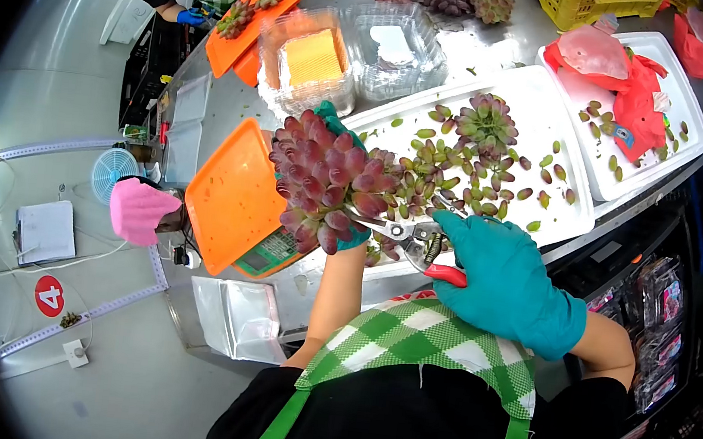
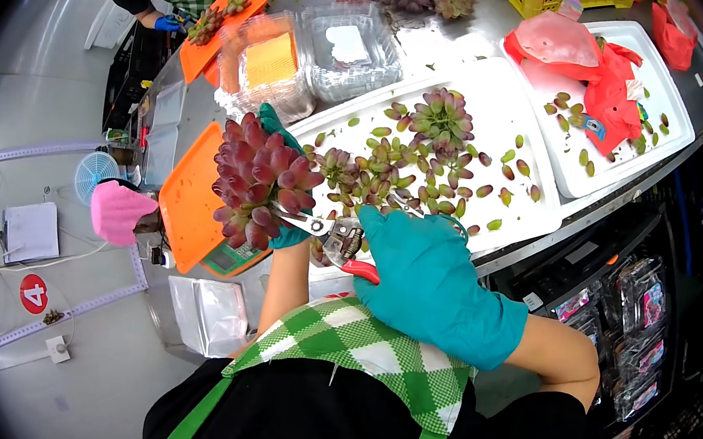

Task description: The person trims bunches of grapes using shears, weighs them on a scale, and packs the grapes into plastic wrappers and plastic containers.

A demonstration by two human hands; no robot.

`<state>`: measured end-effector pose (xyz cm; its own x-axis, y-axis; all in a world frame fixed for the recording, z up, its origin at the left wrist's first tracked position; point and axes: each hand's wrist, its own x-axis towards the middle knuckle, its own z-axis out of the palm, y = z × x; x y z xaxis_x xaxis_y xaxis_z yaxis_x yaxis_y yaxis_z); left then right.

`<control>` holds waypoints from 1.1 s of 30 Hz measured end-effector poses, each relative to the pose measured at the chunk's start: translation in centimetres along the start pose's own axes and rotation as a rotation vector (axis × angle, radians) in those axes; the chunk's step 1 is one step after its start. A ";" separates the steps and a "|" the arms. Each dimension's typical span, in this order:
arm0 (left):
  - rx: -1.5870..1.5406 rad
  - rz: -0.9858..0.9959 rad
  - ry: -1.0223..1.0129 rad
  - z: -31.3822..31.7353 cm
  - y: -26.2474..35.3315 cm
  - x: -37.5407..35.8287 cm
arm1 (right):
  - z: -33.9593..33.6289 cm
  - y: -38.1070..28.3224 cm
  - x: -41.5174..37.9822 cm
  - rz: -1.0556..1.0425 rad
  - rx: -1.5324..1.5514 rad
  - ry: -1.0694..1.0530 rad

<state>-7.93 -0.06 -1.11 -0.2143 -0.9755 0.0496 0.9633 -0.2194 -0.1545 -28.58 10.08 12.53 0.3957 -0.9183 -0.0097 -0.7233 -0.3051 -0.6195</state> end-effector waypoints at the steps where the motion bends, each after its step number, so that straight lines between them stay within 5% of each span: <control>1: 0.007 -0.004 -0.002 -0.1 -0.1 0.1 | 0.1 0.0 0.1 0.008 0.015 0.005; 33: 0.200 -0.044 -0.134 -0.9 0.5 -1.3 | 6.8 2.2 1.5 0.134 0.176 0.072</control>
<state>-7.28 1.06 -2.11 -0.2458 -0.9516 0.1847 0.9693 -0.2410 0.0481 -25.68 9.74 5.84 0.2570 -0.9651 -0.0492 -0.6546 -0.1364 -0.7436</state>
